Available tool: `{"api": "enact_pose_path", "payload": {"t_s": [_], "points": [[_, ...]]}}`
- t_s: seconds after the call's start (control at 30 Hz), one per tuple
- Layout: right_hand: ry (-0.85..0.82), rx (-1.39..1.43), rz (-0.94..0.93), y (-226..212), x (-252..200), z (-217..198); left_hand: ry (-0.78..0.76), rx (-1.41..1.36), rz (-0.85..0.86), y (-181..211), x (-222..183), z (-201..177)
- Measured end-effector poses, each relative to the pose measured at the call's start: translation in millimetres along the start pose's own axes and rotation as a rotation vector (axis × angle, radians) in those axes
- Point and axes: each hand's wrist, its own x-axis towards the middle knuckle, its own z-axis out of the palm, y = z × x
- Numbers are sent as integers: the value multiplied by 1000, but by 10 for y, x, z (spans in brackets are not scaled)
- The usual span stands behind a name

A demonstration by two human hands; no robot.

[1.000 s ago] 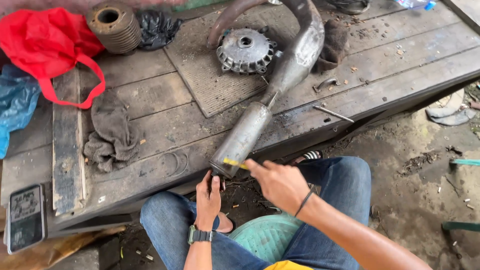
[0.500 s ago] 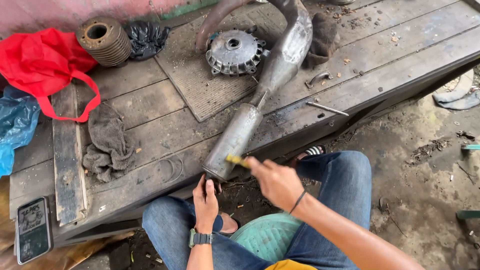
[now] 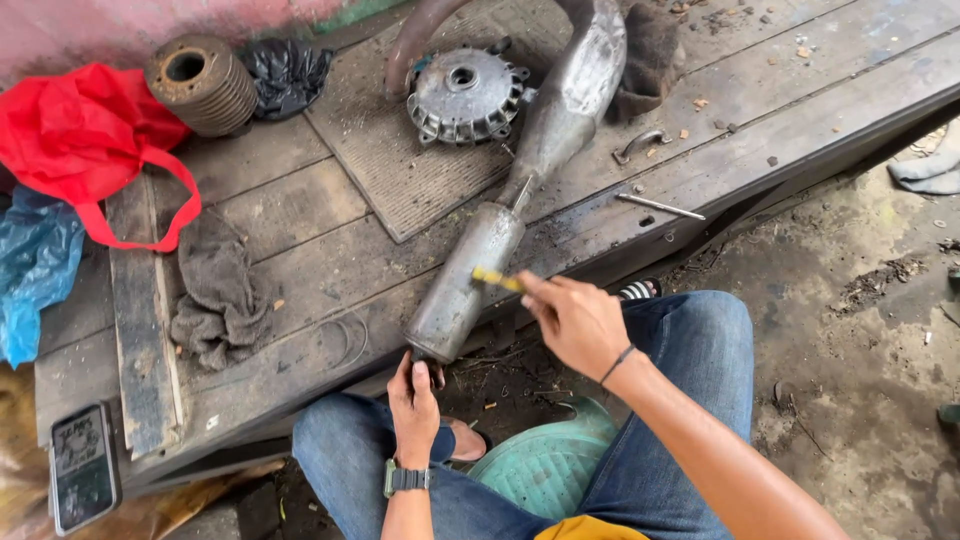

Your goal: A person uses a small brush to clean or treat the surface of a motorcycle exhaust pipe on a wooden workbench.

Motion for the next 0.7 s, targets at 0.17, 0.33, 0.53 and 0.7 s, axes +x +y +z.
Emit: {"api": "enact_pose_path", "payload": {"t_s": [0.17,0.33,0.53,0.7], "points": [[-144,74,160,123,200,-133,20,-30,-13,-135,10,30],[-285,202,262,48,201,-2,6,-14,-1,-157,2,25],[-306,190,-47,46,-73,323,17,-59,-53,-207,2,29],[-370,836,159,202,-57,459,-15,-44,1,-123,24,22]]}}
